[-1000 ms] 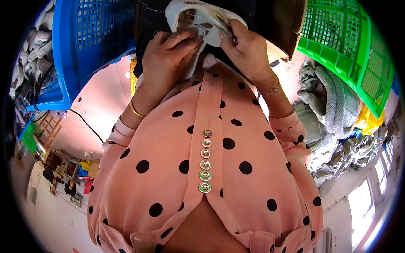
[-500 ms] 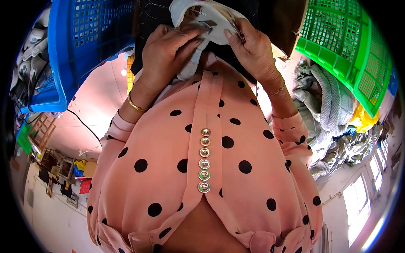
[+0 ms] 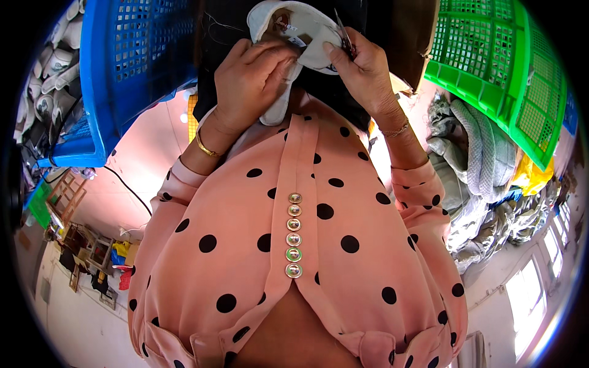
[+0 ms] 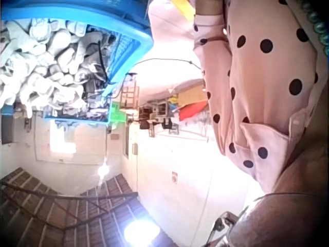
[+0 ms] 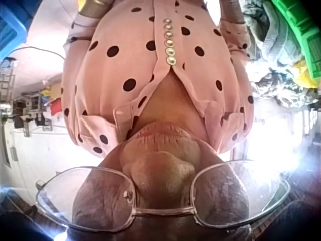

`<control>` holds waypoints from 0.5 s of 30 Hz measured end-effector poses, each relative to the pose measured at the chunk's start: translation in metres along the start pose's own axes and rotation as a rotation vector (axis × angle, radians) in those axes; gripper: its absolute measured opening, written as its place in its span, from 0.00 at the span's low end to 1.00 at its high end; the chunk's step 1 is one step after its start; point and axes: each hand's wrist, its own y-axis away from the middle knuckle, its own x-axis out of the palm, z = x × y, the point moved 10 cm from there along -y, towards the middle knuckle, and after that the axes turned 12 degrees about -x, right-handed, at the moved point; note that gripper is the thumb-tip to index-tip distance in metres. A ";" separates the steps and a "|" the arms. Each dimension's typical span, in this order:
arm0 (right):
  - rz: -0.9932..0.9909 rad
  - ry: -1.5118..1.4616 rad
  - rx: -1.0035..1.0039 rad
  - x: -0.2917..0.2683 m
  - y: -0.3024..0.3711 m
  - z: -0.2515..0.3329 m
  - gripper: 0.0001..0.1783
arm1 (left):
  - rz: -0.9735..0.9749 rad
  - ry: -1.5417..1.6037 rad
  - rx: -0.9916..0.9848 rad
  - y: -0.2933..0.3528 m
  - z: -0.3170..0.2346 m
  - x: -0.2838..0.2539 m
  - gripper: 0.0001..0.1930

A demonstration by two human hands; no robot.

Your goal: The person uses scissors to trim loose threads and excess fabric from the edges and straps of small white shoes. They handle the shoes one at a time, picking them from a blue basket, trimming them, and placing them back into the basket.

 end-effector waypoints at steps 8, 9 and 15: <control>-0.058 -0.348 0.159 0.002 0.000 0.000 0.14 | 0.000 0.343 -0.255 0.004 0.015 -0.024 0.19; -0.056 -0.325 0.183 0.002 0.000 0.000 0.13 | -0.032 0.432 -0.346 0.006 0.018 -0.028 0.22; 0.113 0.016 -0.199 0.014 0.008 0.039 0.12 | 0.321 0.705 -0.706 0.027 0.036 0.020 0.26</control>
